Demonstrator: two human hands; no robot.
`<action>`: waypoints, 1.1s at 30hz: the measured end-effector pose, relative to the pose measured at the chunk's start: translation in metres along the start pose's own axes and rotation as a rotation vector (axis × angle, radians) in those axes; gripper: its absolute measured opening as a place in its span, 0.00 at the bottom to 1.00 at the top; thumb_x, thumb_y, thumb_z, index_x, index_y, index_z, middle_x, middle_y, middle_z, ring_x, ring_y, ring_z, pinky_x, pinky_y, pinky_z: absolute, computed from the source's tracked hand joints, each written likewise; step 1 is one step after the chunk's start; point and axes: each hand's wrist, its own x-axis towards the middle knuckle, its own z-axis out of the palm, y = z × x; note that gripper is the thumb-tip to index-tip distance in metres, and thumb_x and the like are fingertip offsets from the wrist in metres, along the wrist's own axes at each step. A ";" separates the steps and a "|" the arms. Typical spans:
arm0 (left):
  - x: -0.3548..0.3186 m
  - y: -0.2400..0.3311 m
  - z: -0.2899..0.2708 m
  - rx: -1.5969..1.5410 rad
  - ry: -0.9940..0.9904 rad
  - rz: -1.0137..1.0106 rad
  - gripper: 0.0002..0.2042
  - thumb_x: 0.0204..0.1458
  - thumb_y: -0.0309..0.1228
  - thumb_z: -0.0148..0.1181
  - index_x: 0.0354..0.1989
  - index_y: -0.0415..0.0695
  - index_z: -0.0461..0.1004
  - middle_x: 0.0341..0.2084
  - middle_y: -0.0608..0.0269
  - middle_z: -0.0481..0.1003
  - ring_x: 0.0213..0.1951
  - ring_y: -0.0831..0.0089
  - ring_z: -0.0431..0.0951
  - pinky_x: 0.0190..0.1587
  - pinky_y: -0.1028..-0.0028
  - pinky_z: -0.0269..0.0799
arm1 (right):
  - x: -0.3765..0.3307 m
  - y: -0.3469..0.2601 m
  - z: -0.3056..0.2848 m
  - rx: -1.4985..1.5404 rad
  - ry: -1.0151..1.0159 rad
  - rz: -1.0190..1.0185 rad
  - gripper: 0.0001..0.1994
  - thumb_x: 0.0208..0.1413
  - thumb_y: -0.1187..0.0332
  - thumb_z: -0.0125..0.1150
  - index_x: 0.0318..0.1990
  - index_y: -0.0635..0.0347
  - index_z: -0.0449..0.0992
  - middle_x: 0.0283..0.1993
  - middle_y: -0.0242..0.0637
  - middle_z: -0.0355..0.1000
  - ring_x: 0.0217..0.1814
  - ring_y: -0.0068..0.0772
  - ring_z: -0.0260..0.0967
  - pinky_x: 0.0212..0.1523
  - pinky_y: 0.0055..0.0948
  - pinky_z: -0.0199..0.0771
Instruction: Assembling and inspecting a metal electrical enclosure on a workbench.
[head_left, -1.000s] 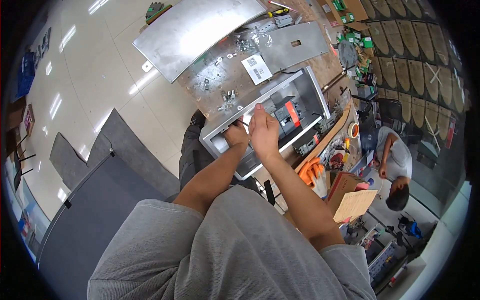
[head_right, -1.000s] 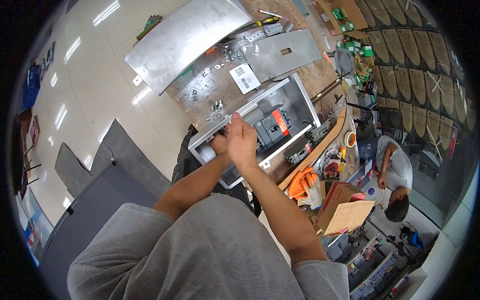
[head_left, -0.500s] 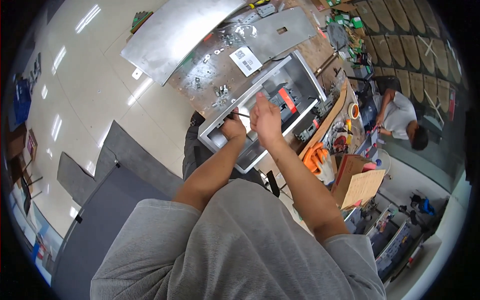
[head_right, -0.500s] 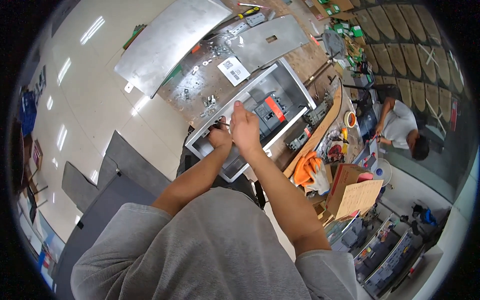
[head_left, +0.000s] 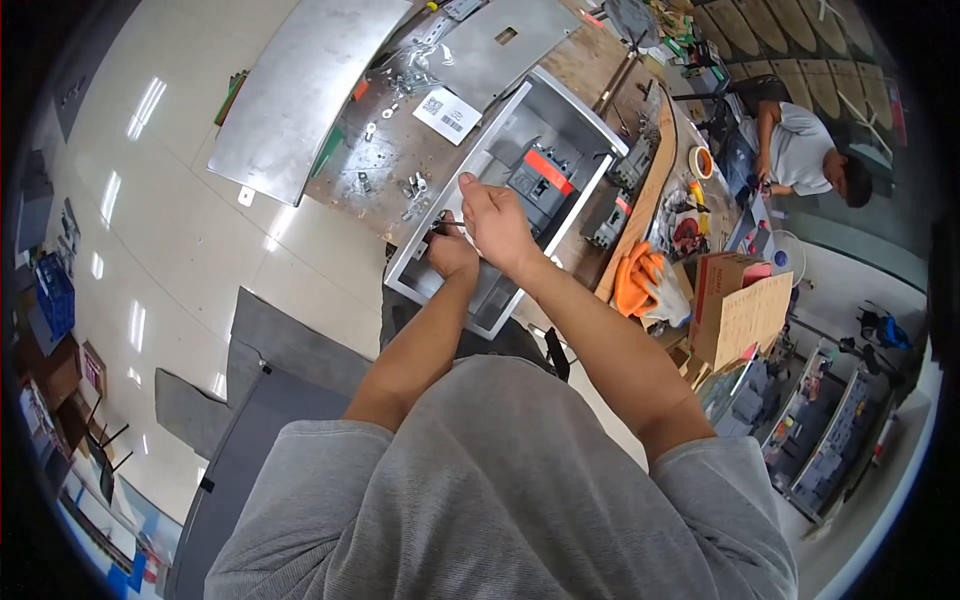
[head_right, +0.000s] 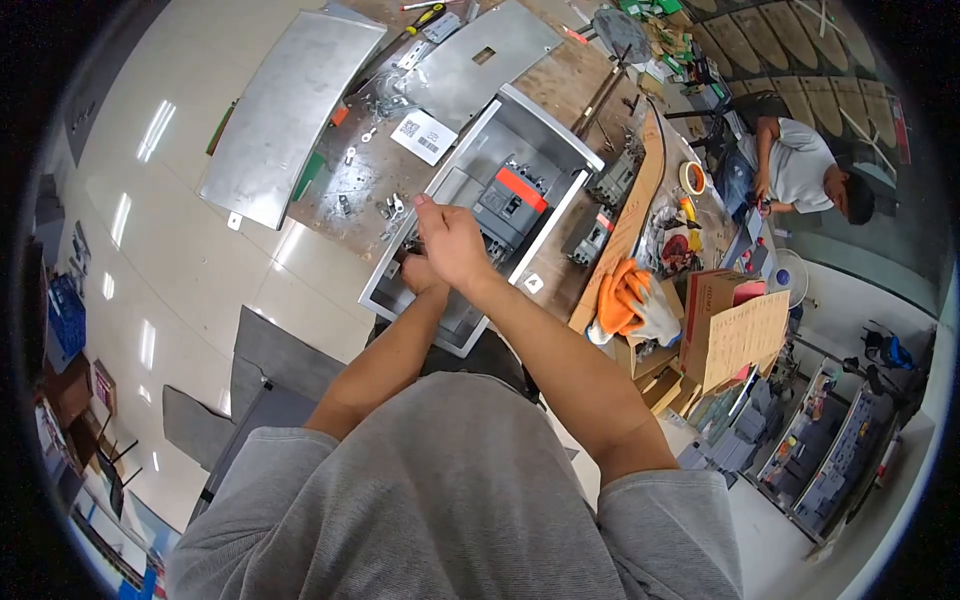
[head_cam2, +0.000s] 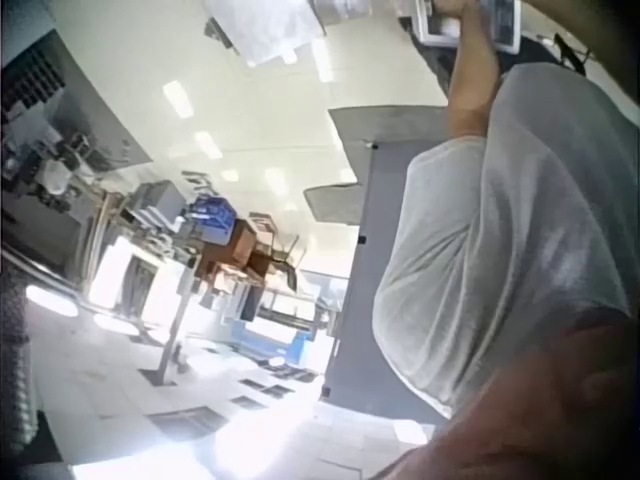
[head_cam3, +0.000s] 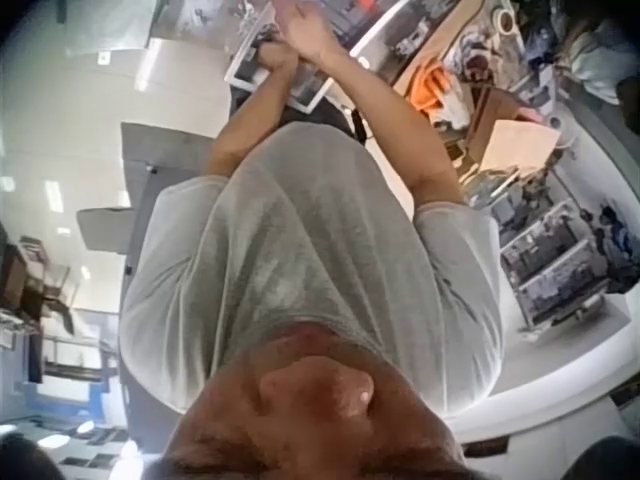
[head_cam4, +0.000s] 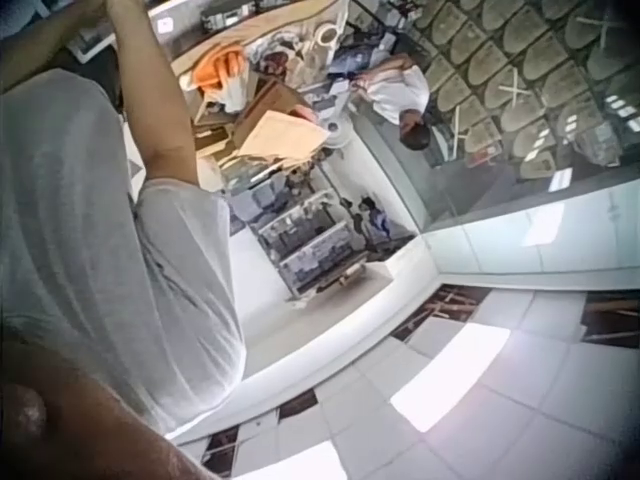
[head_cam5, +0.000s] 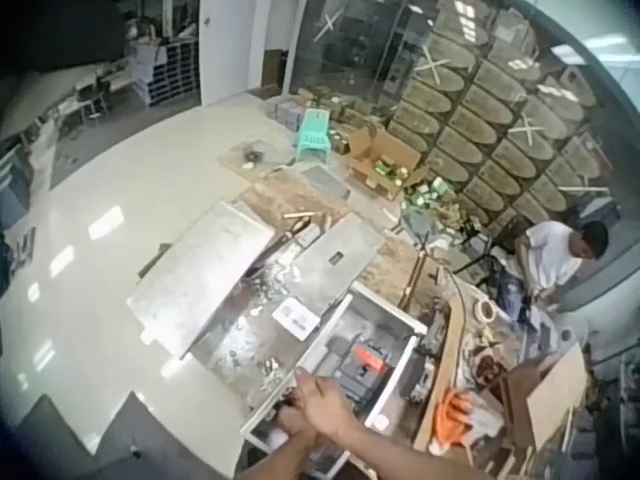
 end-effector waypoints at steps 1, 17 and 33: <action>0.002 -0.003 0.004 0.037 -0.030 -0.004 0.32 0.54 0.58 0.50 0.36 0.32 0.68 0.30 0.38 0.76 0.35 0.41 0.77 0.36 0.53 0.72 | -0.001 0.000 -0.001 0.008 0.005 -0.001 0.26 0.64 0.53 0.48 0.13 0.55 0.60 0.12 0.24 0.53 0.15 0.17 0.46 0.18 0.23 0.48; 0.009 -0.008 0.013 0.107 -0.095 -0.008 0.29 0.57 0.55 0.48 0.36 0.32 0.69 0.30 0.37 0.76 0.35 0.42 0.78 0.36 0.54 0.74 | -0.003 0.003 -0.003 -0.184 -0.029 -0.101 0.26 0.65 0.55 0.47 0.14 0.59 0.63 0.13 0.24 0.56 0.18 0.17 0.49 0.20 0.25 0.52; 0.012 0.002 0.000 0.059 -0.242 -0.157 0.17 0.56 0.40 0.56 0.37 0.34 0.73 0.36 0.42 0.77 0.40 0.46 0.77 0.42 0.59 0.72 | -0.013 0.009 0.000 -0.251 -0.050 -0.205 0.27 0.65 0.55 0.46 0.15 0.60 0.65 0.13 0.25 0.56 0.17 0.17 0.49 0.19 0.25 0.52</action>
